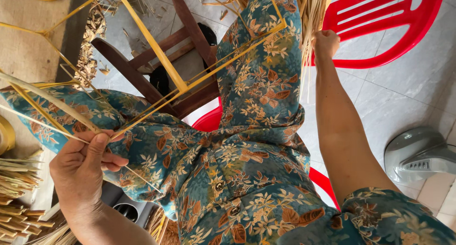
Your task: The person sits with a square bamboo frame across their lap and weaves thin bamboo strips between the frame bars, threading and tightening each strip by hand and reaching to a pile of strips for new pieces as the woven lattice grows.
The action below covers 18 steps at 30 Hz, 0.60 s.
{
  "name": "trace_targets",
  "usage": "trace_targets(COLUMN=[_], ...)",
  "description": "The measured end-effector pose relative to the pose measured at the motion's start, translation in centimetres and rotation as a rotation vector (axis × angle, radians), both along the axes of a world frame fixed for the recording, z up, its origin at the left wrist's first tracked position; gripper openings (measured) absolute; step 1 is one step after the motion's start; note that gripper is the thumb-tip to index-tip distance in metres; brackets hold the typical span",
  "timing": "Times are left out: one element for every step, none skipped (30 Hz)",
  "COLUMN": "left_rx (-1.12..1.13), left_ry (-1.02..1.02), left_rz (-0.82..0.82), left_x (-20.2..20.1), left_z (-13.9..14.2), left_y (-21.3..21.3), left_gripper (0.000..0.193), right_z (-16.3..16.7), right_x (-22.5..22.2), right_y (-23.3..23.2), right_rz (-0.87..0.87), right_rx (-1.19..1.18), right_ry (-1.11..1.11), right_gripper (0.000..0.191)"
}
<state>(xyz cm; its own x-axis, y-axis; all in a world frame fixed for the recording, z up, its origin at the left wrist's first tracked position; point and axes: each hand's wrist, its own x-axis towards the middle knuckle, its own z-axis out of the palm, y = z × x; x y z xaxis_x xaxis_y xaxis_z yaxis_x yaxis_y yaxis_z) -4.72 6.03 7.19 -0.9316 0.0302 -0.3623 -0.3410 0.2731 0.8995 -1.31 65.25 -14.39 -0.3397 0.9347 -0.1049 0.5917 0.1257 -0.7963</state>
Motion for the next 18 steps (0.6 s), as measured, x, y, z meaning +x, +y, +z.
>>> trace_targets(left_rx=[0.012,0.023,0.012,0.004,-0.005,0.001,0.007,0.014,0.011,0.01,0.007,0.01,0.014,0.019,0.014,0.008,0.002,0.01], left_ry=[0.0,-0.001,-0.001,0.001,0.004,0.0,-0.004,-0.008,-0.01,-0.01,-0.01,-0.007,-0.005,0.0,0.002,0.002,0.001,0.01], left_rz=[0.001,0.003,0.003,0.003,0.001,0.005,0.007,0.008,0.005,0.002,0.001,-0.002,-0.005,-0.009,-0.006,-0.003,0.001,-0.003], left_x=[0.0,0.0,0.0,0.0,0.0,0.0,-0.1,-0.1,-0.1,-0.2,-0.3,-0.3,-0.3,-0.3,-0.3,-0.3,-0.3,-0.3], left_z=[0.0,-0.1,-0.1,-0.1,-0.2,-0.1,-0.1,-0.1,-0.1,-0.1,-0.1,0.0,0.0,0.0,0.0,0.0,0.0,0.0], left_y=[0.0,-0.1,-0.1,-0.1,-0.1,-0.2,-0.1,-0.1,-0.1,-0.1,-0.1,0.0,0.0,0.0,0.1,0.1,0.1,0.2], left_gripper=[0.018,0.018,0.018,0.018,0.018,0.019,0.019,0.019,0.019,0.019,0.019,0.019,0.018,0.018,0.018,0.018,0.018,0.018], right_z=[0.2,0.4,0.6,0.8,1.0,1.2,1.5,1.8,2.1,2.5,3.0,3.5,4.1,4.7,5.3,5.9,6.4,6.7], right_x=[0.1,0.3,0.5,0.6,0.8,1.0,1.2,1.4,1.6,1.8,1.9,2.0,2.2,2.3,2.4,2.6,2.8,2.9], right_y=[0.2,0.4,0.7,1.0,1.3,1.6,1.9,2.2,2.5,2.7,2.9,3.1,3.3,3.5,3.6,3.9,4.1,4.4], right_rz=[0.01,0.021,0.015,0.009,0.003,-0.002,-0.008,-0.015,-0.035,-0.053,-0.071,-0.078,-0.085,-0.093,-0.06,-0.027,0.007,0.033], right_rx=[-0.026,-0.053,-0.101,-0.146,-0.193,-0.223,-0.253,-0.282,-0.289,-0.295,-0.302,-0.336,-0.369,-0.401,-0.383,-0.366,-0.349,-0.364], right_ry=[0.022,0.043,0.06,0.079,0.098,0.118,0.137,0.155,0.163,0.173,0.181,0.217,0.254,0.291,0.325,0.357,0.389,0.41], right_gripper=[0.018,0.017,0.014,0.012,0.01,0.009,0.007,0.006,0.005,0.004,0.003,0.002,0.004,0.005,0.004,0.004,0.007,0.005])
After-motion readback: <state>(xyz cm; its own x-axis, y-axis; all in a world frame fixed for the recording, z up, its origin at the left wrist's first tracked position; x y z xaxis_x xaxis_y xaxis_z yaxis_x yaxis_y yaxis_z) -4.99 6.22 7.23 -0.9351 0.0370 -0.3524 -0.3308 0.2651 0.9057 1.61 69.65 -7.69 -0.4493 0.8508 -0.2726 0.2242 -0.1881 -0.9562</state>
